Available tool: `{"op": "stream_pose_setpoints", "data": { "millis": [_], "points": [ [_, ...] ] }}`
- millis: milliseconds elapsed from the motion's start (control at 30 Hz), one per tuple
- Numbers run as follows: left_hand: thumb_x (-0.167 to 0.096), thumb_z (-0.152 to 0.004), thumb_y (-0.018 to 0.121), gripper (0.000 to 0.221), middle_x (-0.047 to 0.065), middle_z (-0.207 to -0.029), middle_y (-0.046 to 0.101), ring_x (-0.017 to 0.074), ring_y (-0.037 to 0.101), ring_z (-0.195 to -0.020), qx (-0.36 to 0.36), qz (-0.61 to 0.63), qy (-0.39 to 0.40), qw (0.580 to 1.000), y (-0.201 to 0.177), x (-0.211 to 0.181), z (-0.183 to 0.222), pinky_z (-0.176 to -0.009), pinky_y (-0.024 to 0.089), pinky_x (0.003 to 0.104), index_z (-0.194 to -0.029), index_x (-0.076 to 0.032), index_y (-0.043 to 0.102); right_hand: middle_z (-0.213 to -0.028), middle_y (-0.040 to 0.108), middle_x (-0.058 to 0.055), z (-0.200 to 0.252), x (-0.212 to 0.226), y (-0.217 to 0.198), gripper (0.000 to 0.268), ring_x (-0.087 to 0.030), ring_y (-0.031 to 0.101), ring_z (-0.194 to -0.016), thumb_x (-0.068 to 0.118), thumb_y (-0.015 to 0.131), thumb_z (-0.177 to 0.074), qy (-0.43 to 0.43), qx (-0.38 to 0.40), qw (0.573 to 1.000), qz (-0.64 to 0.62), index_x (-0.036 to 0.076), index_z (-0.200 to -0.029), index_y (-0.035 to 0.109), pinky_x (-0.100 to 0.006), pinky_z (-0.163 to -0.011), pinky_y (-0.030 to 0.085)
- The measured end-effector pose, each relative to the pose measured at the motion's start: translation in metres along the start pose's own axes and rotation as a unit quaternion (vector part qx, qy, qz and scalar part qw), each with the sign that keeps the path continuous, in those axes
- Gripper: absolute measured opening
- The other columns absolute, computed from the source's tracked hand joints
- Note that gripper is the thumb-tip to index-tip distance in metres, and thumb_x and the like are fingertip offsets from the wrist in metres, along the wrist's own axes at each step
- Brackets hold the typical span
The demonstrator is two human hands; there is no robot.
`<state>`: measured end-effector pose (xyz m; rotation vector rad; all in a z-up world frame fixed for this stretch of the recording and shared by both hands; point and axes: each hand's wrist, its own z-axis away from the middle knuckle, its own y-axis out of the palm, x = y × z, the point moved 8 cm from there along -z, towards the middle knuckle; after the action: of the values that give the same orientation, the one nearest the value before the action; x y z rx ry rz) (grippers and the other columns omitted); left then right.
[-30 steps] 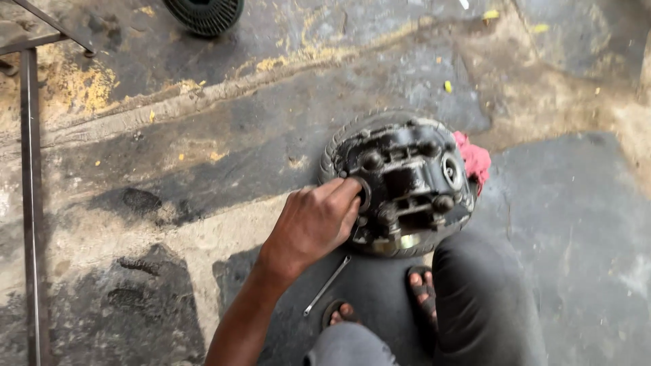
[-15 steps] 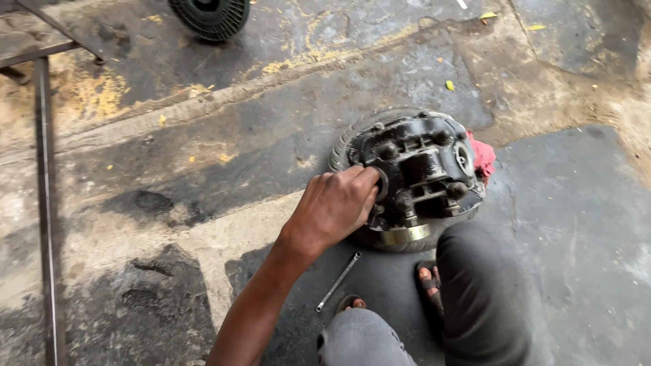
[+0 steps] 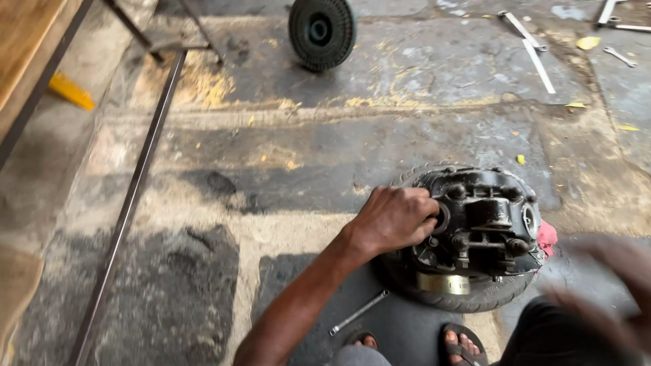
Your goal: The person sits on the floor working on a scooter wheel with the brake/hub assembly still attached. They use a spanner to loosen and tighten a nut, then fit a metal bearing cup into the hub bore by hand and press and tap it into place, at one point using a socket to seat the part.
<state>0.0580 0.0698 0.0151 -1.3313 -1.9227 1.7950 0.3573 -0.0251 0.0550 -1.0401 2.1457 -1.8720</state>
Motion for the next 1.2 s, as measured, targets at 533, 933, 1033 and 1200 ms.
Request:
{"op": "stream_pose_setpoints", "data": {
  "millis": [533, 933, 1033, 1200],
  "points": [
    [-0.015, -0.085, 0.077, 0.010, 0.004, -0.069, 0.067, 0.0144, 0.061, -0.053, 0.073, 0.064, 0.061, 0.993, -0.003, -0.005, -0.007, -0.045, 0.054, 0.029, -0.082, -0.007, 0.074, -0.153, 0.050, -0.008, -0.175, 0.072, 0.053, 0.099, -0.034, 0.038, -0.140, 0.058, 0.081, -0.053, -0.098, 0.181, 0.978, -0.020, 0.018, -0.140, 0.057, -0.062, -0.113, 0.028],
    [-0.006, -0.084, 0.074, 0.014, 0.002, -0.064, 0.064, 0.0127, 0.059, -0.051, 0.037, 0.141, 0.061, 0.987, -0.013, -0.001, -0.006, -0.043, 0.050, 0.030, -0.075, -0.005, 0.064, -0.122, 0.073, -0.011, -0.174, 0.067, 0.054, 0.082, -0.040, 0.061, -0.126, 0.056, 0.071, -0.053, -0.152, 0.061, 0.984, -0.070, 0.015, -0.123, 0.069, -0.066, -0.105, 0.046],
    [-0.006, -0.081, 0.074, 0.011, 0.002, -0.066, 0.063, 0.0111, 0.062, -0.057, 0.030, 0.179, 0.078, 0.980, -0.020, -0.009, -0.007, -0.049, 0.052, 0.030, -0.077, -0.005, 0.063, -0.125, 0.073, -0.011, -0.172, 0.066, 0.053, 0.077, -0.038, 0.060, -0.130, 0.051, 0.069, -0.057, -0.131, 0.058, 0.986, -0.084, 0.014, -0.126, 0.070, -0.063, -0.109, 0.047],
    [-0.005, -0.083, 0.072, 0.009, 0.003, -0.062, 0.062, 0.0126, 0.060, -0.049, 0.017, 0.142, 0.080, 0.986, -0.013, -0.002, -0.007, -0.041, 0.050, 0.029, -0.076, -0.005, 0.065, -0.119, 0.075, -0.011, -0.172, 0.062, 0.055, 0.079, -0.038, 0.059, -0.132, 0.050, 0.072, -0.060, -0.139, 0.070, 0.984, -0.089, 0.011, -0.128, 0.070, -0.063, -0.109, 0.043]
  ]
}}
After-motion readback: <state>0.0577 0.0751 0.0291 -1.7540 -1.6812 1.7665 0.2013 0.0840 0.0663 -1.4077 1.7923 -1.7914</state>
